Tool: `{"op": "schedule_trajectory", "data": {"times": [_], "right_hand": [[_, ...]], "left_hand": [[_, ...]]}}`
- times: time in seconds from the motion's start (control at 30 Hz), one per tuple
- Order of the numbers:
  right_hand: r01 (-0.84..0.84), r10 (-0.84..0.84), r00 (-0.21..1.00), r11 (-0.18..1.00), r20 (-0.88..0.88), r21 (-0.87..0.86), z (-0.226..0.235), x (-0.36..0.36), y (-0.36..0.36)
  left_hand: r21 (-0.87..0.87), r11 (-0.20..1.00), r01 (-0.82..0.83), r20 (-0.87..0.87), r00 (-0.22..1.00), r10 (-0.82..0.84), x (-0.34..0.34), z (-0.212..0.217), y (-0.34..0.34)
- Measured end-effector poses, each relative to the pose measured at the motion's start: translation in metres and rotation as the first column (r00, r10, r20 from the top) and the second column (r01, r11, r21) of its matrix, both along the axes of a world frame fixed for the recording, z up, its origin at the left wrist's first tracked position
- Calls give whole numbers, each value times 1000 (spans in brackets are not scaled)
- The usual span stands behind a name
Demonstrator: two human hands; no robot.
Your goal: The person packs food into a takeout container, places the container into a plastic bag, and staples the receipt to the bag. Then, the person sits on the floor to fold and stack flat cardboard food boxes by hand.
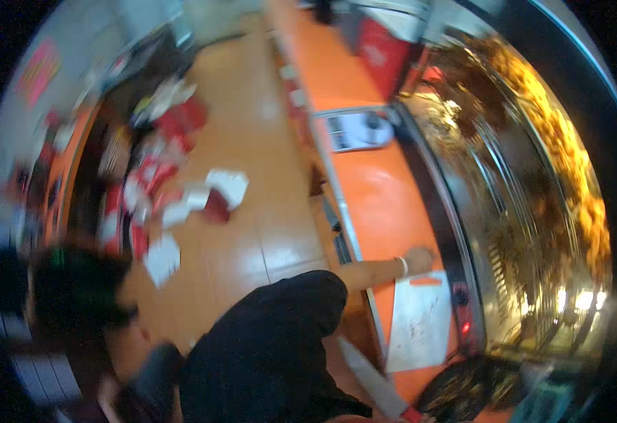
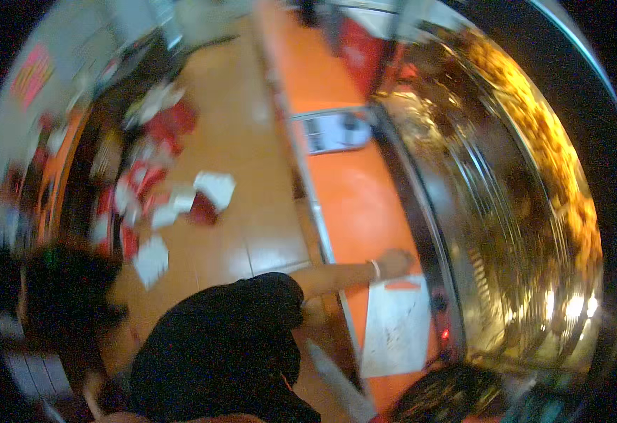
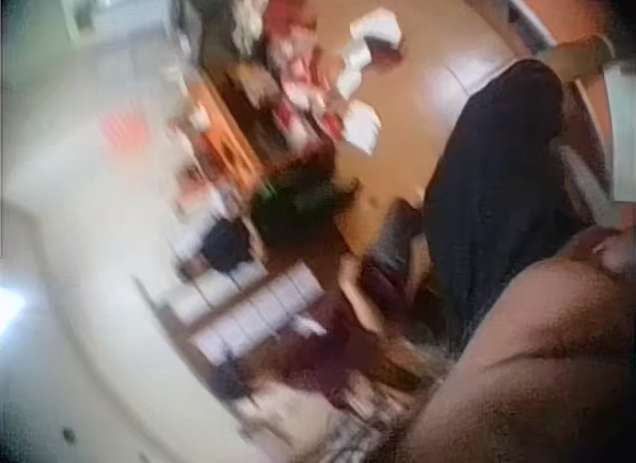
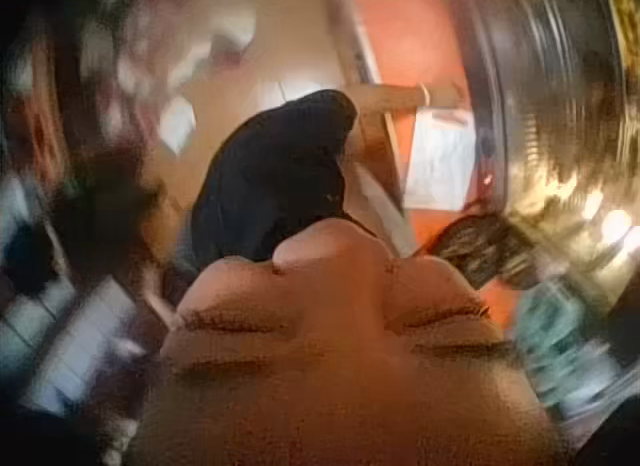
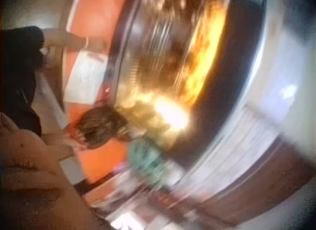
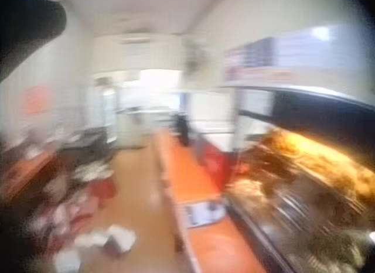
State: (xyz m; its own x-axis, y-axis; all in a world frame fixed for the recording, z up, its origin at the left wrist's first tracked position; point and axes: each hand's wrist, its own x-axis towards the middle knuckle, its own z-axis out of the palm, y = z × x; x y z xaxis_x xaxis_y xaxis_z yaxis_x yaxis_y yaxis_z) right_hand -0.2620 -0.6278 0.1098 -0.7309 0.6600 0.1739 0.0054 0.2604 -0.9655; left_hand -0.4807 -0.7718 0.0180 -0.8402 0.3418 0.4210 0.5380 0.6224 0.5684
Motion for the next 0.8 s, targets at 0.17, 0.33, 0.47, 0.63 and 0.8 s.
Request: {"op": "schedule_trajectory", "data": {"times": [0.17,0.33,0.47,0.63,0.8], "right_hand": [[-558,500,815,813,291,168,-51,-119,39],[-837,723,543,505,427,208,-75,-204,67],[-938,805,347,289,480,194,-77,-234,70],[-942,866,333,286,374,176,-74,-203,21],[-971,847,222,143,483,194,-85,-199,-25]], "left_hand": [[-21,998,-67,148,987,69,7,-27,36],[-207,964,-165,200,958,207,16,-36,35],[-244,952,-184,271,930,249,29,-16,27],[-236,907,-349,220,890,399,100,16,5],[-168,929,-330,194,913,360,154,30,-39]]}}
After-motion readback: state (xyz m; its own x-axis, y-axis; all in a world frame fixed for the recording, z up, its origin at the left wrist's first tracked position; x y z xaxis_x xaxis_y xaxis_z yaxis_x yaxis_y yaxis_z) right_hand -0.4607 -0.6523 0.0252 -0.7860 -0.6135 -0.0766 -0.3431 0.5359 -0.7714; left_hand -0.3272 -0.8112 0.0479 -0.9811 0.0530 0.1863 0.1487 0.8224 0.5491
